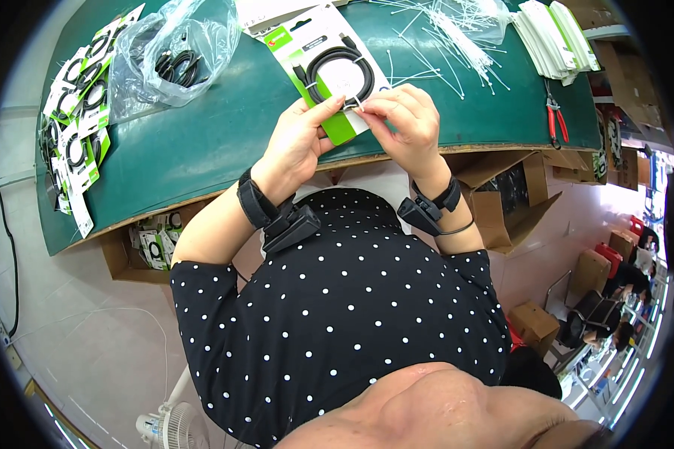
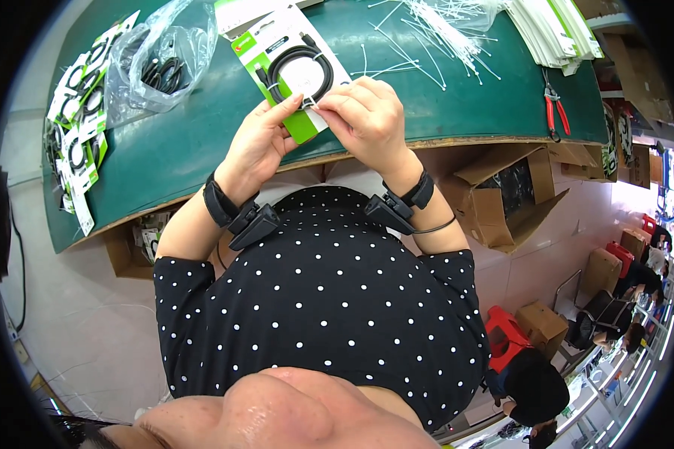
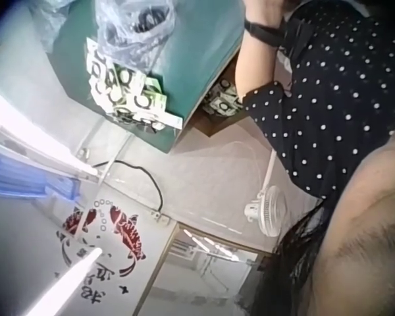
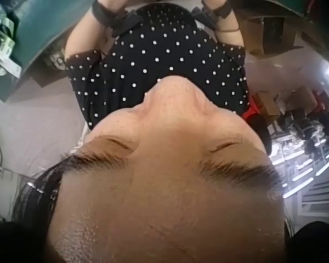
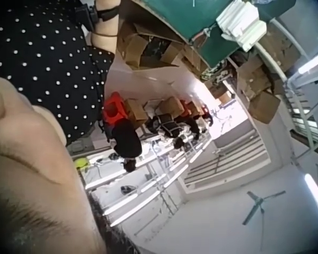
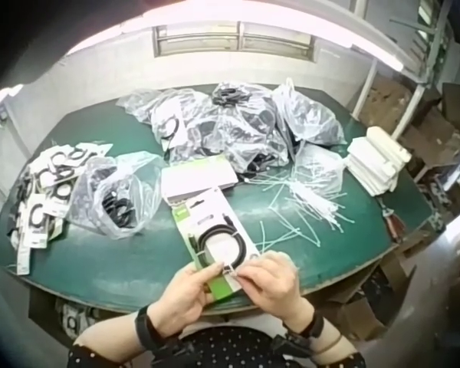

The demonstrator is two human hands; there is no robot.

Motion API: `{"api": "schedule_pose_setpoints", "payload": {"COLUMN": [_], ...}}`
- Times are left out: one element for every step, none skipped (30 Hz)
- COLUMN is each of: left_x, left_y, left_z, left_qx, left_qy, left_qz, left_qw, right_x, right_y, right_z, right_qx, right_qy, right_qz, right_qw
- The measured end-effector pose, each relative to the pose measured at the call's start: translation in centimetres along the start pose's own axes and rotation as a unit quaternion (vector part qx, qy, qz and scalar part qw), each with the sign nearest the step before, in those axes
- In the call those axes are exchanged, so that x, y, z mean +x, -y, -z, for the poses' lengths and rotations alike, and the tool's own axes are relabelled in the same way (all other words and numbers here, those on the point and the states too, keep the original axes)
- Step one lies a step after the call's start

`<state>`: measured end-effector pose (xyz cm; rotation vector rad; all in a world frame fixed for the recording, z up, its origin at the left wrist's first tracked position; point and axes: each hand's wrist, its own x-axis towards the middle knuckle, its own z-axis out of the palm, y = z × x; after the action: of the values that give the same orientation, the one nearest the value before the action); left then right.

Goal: The person packages a cable by threading a zip tie through the cardboard backing and around the cable, then tightening it by hand. They then pick up another cable and repeat the process with a new cardboard backing and zip tie.

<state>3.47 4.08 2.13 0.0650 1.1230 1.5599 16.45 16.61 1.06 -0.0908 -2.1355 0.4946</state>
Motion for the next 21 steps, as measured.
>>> {"api": "schedule_pose_setpoints", "payload": {"left_x": [0.0, -0.1, -0.2, -0.3, -0.3, -0.3, -0.2, -0.1, -0.1, -0.2, -0.3, -0.4, -0.4, -0.4, -0.3, -0.4, -0.5, -0.4, -0.2, 0.0, 0.1], "left_y": [-0.1, -0.1, -0.2, -0.2, -0.3, -0.2, -0.2, -0.2, -0.2, -0.1, -0.2, -0.2, -0.2, -0.2, -0.1, 0.1, 0.2, 0.2, 0.1, 0.1, 0.1], "left_z": [0.0, 0.0, 0.0, -0.1, -0.1, 0.0, 0.1, 0.1, 0.2, 0.2, 0.1, -0.1, -0.2, -0.2, -0.2, -0.2, -0.1, -0.1, 0.0, 0.0, 0.0], "left_qx": [-0.004, -0.004, -0.007, -0.009, -0.012, -0.013, -0.015, -0.016, -0.018, -0.02, -0.018, -0.015, -0.013, -0.013, -0.01, -0.007, -0.004, -0.004, 0.001, 0.006, 0.012], "left_qy": [0.003, 0.003, 0.004, 0.005, 0.007, 0.006, 0.009, 0.011, 0.014, 0.013, 0.012, 0.01, 0.008, 0.008, 0.01, 0.011, 0.012, 0.01, 0.008, 0.005, 0.003], "left_qz": [-0.002, -0.001, 0.0, 0.001, 0.002, 0.003, 0.001, -0.002, -0.004, -0.004, -0.002, 0.0, 0.002, 0.001, -0.001, -0.002, -0.002, -0.002, -0.007, -0.011, -0.015], "left_qw": [1.0, 1.0, 1.0, 1.0, 1.0, 1.0, 1.0, 1.0, 1.0, 1.0, 1.0, 1.0, 1.0, 1.0, 1.0, 1.0, 1.0, 1.0, 1.0, 1.0, 1.0], "right_x": [0.1, 0.0, -0.1, -0.2, -0.3, -0.2, -0.1, 0.1, 0.1, 0.0, 0.0, 0.1, 0.1, 0.2, 0.2, 0.1, 0.0, 0.0, 0.1, 0.3, 0.4], "right_y": [-0.1, -0.2, -0.3, -0.4, -0.5, -0.6, -0.6, -0.7, -0.7, -0.7, -0.8, -0.9, -1.0, -0.9, -0.8, -0.5, -0.3, -0.4, -0.6, -0.7, -0.8], "right_z": [0.0, 0.0, -0.1, -0.1, -0.1, -0.1, 0.1, 0.4, 0.5, 0.6, 0.7, 0.8, 0.8, 0.9, 0.9, 0.9, 0.9, 0.9, 1.0, 1.2, 1.3], "right_qx": [-0.017, -0.017, -0.009, -0.001, 0.008, 0.008, 0.007, 0.006, 0.005, 0.006, 0.0, -0.007, -0.013, -0.013, 0.001, 0.015, 0.029, 0.031, 0.057, 0.083, 0.109], "right_qy": [0.008, 0.008, -0.003, -0.014, -0.025, -0.023, -0.012, -0.001, 0.011, 0.012, 0.006, 0.0, -0.006, -0.006, -0.001, 0.005, 0.011, 0.012, 0.025, 0.038, 0.051], "right_qz": [0.02, 0.019, 0.009, -0.001, -0.011, -0.011, -0.004, 0.004, 0.012, 0.013, 0.016, 0.019, 0.022, 0.024, 0.017, 0.008, 0.0, -0.001, -0.023, -0.044, -0.066], "right_qw": [1.0, 1.0, 1.0, 1.0, 1.0, 1.0, 1.0, 1.0, 1.0, 1.0, 1.0, 1.0, 1.0, 1.0, 1.0, 1.0, 1.0, 0.999, 0.998, 0.995, 0.991]}}
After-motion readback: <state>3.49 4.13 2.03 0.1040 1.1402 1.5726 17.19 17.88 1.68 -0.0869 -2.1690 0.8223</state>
